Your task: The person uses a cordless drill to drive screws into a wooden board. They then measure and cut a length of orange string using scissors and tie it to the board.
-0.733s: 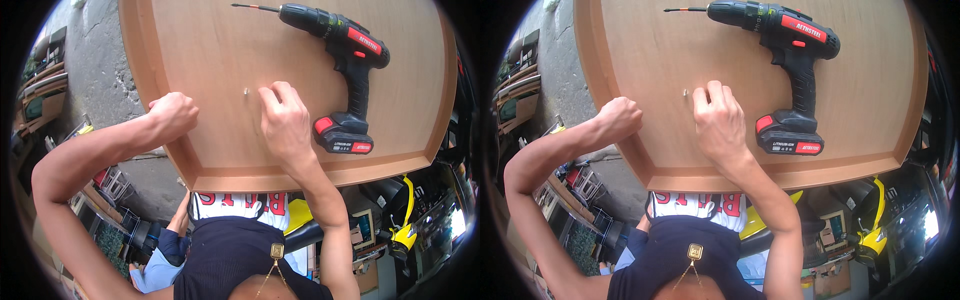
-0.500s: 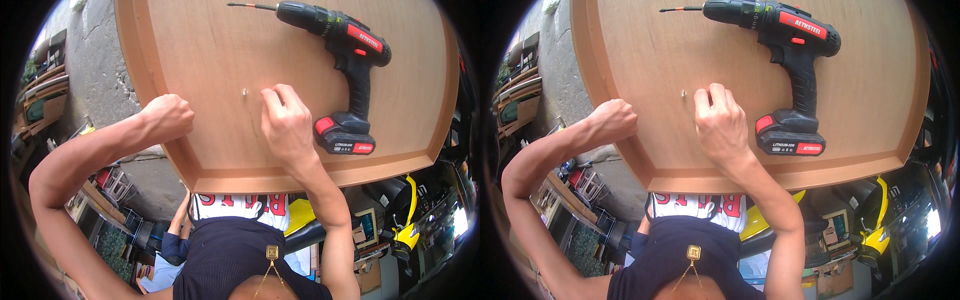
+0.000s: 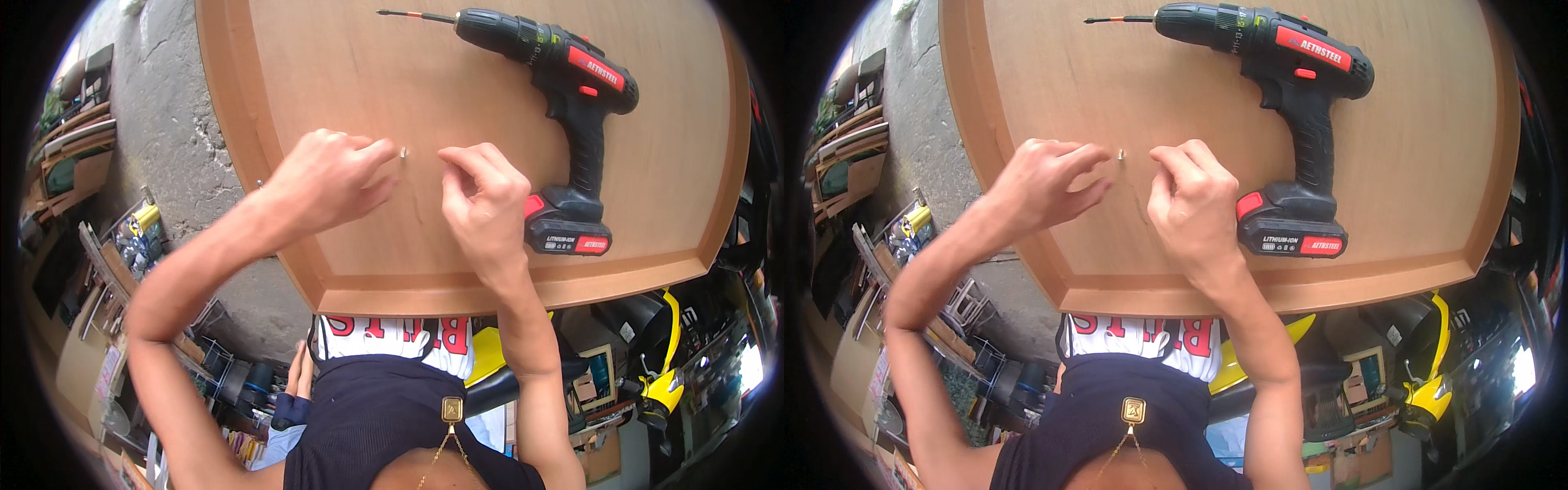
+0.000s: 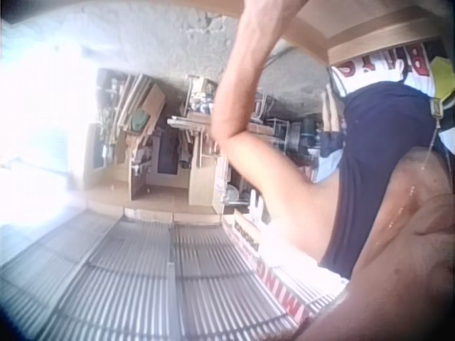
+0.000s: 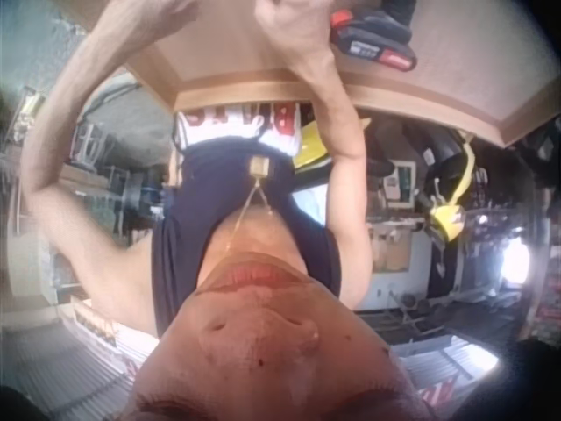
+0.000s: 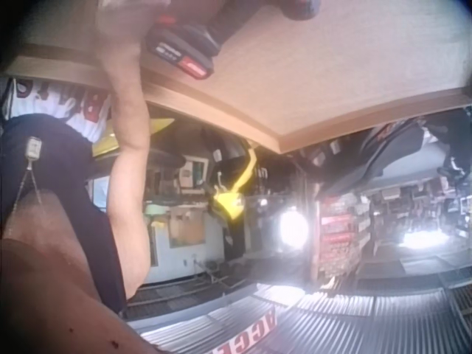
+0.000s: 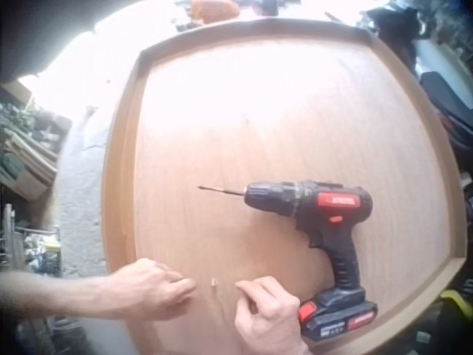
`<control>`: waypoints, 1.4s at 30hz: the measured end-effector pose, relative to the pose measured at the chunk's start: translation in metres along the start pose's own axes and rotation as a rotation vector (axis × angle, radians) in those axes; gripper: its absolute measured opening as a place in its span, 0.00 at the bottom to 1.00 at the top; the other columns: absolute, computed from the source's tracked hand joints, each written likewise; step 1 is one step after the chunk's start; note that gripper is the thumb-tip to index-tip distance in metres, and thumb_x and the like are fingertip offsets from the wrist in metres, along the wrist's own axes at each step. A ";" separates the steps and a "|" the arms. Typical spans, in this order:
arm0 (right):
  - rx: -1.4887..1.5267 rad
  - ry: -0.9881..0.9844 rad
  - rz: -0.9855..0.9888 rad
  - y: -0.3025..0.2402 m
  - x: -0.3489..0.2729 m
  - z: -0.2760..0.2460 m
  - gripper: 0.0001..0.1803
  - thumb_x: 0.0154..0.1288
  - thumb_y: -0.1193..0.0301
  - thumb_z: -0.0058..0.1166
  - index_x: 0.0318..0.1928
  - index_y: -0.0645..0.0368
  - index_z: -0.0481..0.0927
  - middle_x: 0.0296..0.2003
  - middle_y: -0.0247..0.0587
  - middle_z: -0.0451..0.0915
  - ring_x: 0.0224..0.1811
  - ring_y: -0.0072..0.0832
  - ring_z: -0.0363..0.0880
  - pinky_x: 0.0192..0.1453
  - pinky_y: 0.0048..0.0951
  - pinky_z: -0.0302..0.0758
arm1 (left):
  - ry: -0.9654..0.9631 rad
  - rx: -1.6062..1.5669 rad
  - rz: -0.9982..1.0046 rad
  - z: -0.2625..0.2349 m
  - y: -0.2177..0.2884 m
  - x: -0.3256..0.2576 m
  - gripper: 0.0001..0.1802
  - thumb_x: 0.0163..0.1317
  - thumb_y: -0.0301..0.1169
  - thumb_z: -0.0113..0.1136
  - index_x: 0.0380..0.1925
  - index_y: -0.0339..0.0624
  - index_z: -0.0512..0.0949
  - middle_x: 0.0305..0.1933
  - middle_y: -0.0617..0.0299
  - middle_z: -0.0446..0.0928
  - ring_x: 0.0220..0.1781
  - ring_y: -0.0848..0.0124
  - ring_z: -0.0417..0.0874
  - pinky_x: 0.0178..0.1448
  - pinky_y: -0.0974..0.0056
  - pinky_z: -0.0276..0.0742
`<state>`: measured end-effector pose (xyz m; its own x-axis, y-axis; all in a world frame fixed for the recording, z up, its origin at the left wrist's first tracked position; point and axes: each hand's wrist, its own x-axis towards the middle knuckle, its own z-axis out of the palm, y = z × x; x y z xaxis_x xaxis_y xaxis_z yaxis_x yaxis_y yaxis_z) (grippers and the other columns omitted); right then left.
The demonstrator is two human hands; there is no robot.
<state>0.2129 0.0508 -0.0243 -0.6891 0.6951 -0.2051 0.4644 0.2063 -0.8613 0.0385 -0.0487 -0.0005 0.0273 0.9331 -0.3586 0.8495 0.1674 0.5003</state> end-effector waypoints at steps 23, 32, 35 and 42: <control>0.678 -0.146 0.059 -0.034 -0.032 0.040 0.19 0.55 0.90 0.55 0.48 0.67 0.74 0.37 0.44 0.79 0.42 0.30 0.79 0.46 0.31 0.78 | 0.838 -1.795 -0.400 0.070 0.052 -0.063 0.08 0.58 0.17 0.60 0.39 0.30 0.79 0.37 0.55 0.81 0.40 0.73 0.82 0.46 0.69 0.81; 0.142 -0.283 -0.432 -0.079 -0.040 0.061 0.31 0.45 0.91 0.61 0.53 0.66 0.67 0.25 0.42 0.80 0.33 0.28 0.82 0.43 0.31 0.79 | 0.738 -2.101 -0.441 0.068 0.036 -0.113 0.07 0.57 0.20 0.61 0.35 0.29 0.79 0.34 0.53 0.82 0.35 0.72 0.83 0.42 0.67 0.83; 0.297 -0.286 -0.179 -0.087 -0.048 0.065 0.34 0.47 0.91 0.58 0.57 0.67 0.63 0.30 0.42 0.79 0.35 0.29 0.81 0.42 0.29 0.78 | 0.772 -1.924 -0.416 0.061 0.035 -0.126 0.07 0.55 0.16 0.58 0.35 0.28 0.79 0.33 0.55 0.82 0.34 0.73 0.83 0.39 0.70 0.82; 0.608 -0.369 0.236 -0.106 -0.053 0.083 0.17 0.58 0.87 0.54 0.49 0.69 0.73 0.36 0.42 0.77 0.39 0.25 0.78 0.44 0.26 0.77 | 0.809 -1.856 -0.447 0.047 0.022 -0.146 0.10 0.53 0.15 0.57 0.37 0.31 0.75 0.31 0.60 0.81 0.33 0.77 0.83 0.39 0.72 0.81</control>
<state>0.1539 -0.0649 0.0399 -0.8005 0.3758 -0.4669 0.3074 -0.4113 -0.8581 0.0776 -0.1961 0.0261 -0.6106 0.5582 -0.5618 -0.7051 -0.0602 0.7065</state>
